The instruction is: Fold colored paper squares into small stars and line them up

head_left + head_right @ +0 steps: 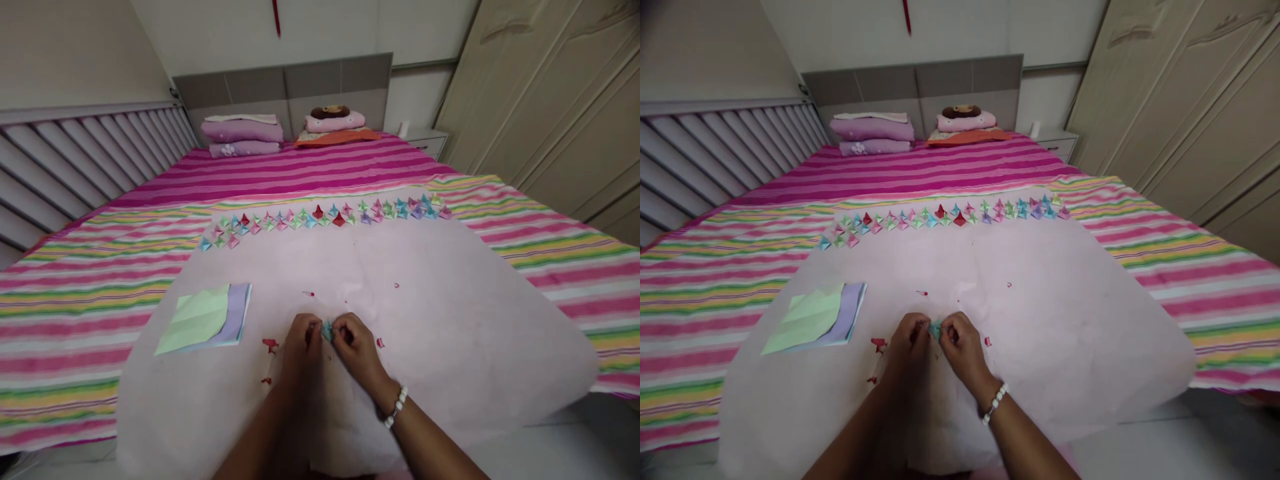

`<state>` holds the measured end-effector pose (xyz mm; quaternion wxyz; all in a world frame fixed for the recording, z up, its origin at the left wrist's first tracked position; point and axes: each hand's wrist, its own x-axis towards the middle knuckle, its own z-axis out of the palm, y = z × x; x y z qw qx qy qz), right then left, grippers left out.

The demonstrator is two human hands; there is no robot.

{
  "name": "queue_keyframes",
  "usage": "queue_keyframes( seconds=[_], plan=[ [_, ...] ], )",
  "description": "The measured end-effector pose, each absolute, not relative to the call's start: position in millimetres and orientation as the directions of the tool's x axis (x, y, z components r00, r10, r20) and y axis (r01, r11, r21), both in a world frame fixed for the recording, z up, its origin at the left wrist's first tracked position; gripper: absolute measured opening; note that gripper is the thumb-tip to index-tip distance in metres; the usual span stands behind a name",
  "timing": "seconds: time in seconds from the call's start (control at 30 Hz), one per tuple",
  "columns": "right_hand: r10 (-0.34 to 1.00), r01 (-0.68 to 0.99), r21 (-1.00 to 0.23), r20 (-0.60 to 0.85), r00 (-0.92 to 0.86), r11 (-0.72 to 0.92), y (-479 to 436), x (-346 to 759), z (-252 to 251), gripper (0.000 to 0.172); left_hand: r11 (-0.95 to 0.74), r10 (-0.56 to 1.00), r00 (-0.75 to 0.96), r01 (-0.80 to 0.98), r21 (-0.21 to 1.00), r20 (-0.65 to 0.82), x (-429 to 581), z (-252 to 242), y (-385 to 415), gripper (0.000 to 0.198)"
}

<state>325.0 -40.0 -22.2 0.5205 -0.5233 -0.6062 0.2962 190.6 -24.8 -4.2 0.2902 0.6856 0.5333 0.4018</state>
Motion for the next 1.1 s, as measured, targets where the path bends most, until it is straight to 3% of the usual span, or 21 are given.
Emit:
queue_keyframes(
  seconds=[0.2,0.57,0.8,1.1],
  plan=[
    [0.937,0.315,-0.9,0.34,0.079,0.3,-40,326,-21,0.009,-0.334,0.942,0.233,0.562,0.757,0.242,195,-5,-24,0.009],
    [0.933,0.25,-0.919,0.341,0.113,0.305,-43,328,-14,0.014,-0.283,0.959,0.121,0.492,0.823,0.257,189,-3,-24,0.006],
    [0.91,0.232,-0.899,0.402,0.103,0.371,-44,328,-12,0.021,-0.42,0.906,0.251,0.435,0.797,0.34,182,-10,-20,0.02],
    [0.908,0.239,-0.899,0.402,0.122,0.366,-41,329,-19,0.023,-0.434,0.893,0.368,0.549,0.714,0.26,178,0,-20,0.017]
  ],
)
